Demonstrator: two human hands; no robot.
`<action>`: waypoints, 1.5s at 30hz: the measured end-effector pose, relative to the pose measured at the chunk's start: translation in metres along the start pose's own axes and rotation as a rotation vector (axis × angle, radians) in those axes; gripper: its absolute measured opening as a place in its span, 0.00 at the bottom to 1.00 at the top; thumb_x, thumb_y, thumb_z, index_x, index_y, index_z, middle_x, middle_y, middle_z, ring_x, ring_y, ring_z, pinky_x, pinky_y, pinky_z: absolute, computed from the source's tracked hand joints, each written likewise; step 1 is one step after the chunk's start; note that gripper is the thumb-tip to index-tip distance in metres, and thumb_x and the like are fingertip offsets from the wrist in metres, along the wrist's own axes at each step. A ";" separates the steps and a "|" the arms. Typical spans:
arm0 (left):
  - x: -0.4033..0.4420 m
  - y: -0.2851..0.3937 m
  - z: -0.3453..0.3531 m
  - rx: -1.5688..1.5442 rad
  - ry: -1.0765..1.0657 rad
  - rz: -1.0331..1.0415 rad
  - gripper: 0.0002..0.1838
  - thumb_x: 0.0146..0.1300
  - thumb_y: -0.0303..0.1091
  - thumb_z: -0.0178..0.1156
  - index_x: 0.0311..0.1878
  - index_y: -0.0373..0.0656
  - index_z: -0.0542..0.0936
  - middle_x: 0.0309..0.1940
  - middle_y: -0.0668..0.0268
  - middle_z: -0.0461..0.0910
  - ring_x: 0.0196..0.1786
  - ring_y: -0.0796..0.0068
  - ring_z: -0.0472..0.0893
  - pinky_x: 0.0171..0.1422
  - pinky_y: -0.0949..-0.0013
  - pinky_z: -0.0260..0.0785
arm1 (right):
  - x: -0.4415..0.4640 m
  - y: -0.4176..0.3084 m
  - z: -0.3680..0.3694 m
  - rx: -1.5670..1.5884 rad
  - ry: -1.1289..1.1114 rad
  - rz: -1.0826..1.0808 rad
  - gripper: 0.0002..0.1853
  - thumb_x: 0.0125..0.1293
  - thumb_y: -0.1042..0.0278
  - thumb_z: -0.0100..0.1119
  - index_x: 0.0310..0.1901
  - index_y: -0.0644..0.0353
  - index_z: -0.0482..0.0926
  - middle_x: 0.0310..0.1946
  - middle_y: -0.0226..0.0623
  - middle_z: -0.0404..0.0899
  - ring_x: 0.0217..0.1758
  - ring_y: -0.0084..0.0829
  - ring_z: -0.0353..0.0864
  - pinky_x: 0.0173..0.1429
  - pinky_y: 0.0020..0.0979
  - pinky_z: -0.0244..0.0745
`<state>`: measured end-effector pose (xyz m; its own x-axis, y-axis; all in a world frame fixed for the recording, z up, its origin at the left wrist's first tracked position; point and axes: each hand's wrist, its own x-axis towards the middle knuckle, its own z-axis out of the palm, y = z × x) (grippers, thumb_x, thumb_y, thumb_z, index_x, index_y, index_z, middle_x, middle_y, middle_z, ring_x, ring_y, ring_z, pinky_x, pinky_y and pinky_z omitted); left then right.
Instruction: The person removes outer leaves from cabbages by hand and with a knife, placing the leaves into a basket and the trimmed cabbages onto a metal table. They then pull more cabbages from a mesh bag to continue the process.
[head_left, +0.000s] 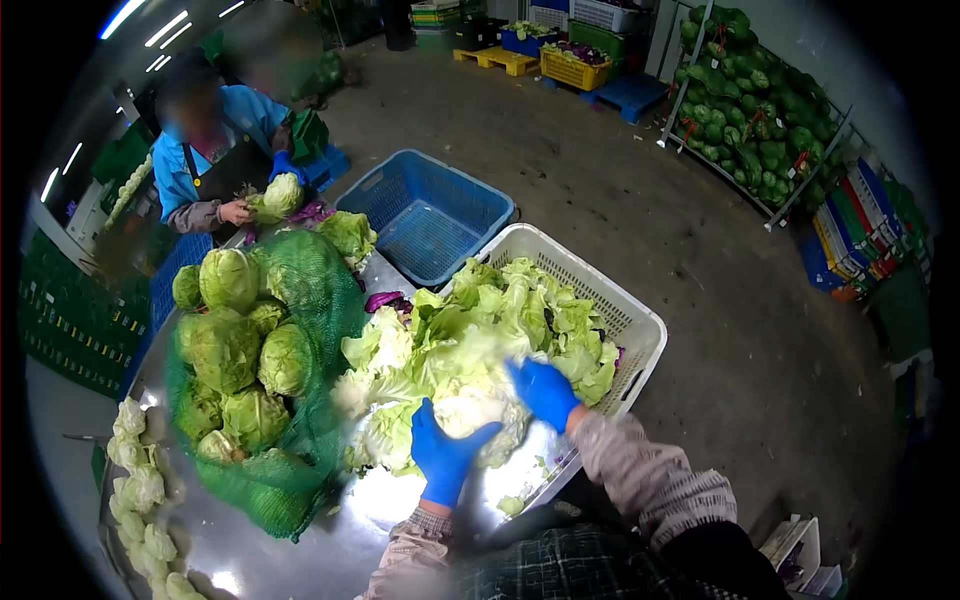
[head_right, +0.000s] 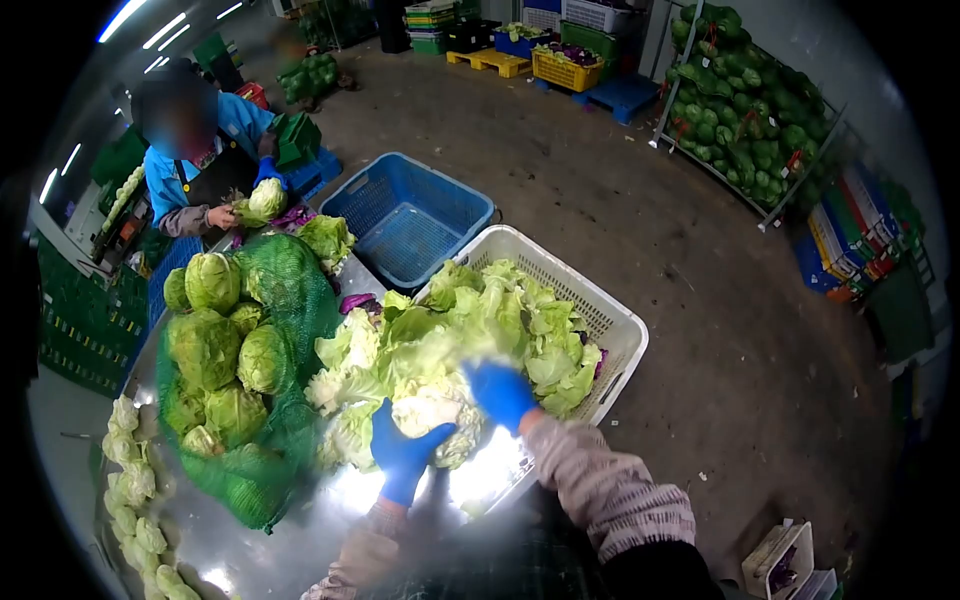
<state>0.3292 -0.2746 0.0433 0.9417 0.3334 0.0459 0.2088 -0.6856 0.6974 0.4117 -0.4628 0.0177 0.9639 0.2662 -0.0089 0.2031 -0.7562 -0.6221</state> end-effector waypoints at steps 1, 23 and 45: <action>-0.010 -0.009 -0.003 -0.101 0.012 0.042 0.61 0.34 0.61 0.81 0.66 0.28 0.65 0.56 0.46 0.74 0.57 0.51 0.77 0.61 0.57 0.71 | 0.011 0.019 0.005 -0.038 -0.043 -0.014 0.25 0.76 0.50 0.42 0.60 0.65 0.72 0.34 0.54 0.81 0.31 0.50 0.83 0.34 0.46 0.78; -0.038 -0.020 -0.002 -0.395 0.089 -0.011 0.57 0.39 0.53 0.81 0.67 0.31 0.63 0.60 0.46 0.72 0.62 0.55 0.75 0.66 0.57 0.68 | -0.005 -0.093 -0.029 -0.174 -0.297 -0.437 0.47 0.49 0.24 0.64 0.62 0.54 0.76 0.55 0.44 0.77 0.44 0.42 0.85 0.46 0.38 0.80; -0.040 -0.010 -0.010 -0.594 -0.099 0.067 0.58 0.42 0.48 0.81 0.73 0.35 0.58 0.66 0.50 0.66 0.68 0.56 0.70 0.71 0.57 0.63 | 0.000 -0.056 -0.015 0.114 -0.166 -0.514 0.19 0.58 0.45 0.67 0.42 0.50 0.85 0.33 0.35 0.83 0.32 0.39 0.85 0.38 0.35 0.80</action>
<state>0.2871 -0.2750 0.0418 0.9737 0.2204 0.0568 -0.0083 -0.2149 0.9766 0.4027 -0.4296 0.0643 0.7039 0.6813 0.2009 0.6112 -0.4369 -0.6600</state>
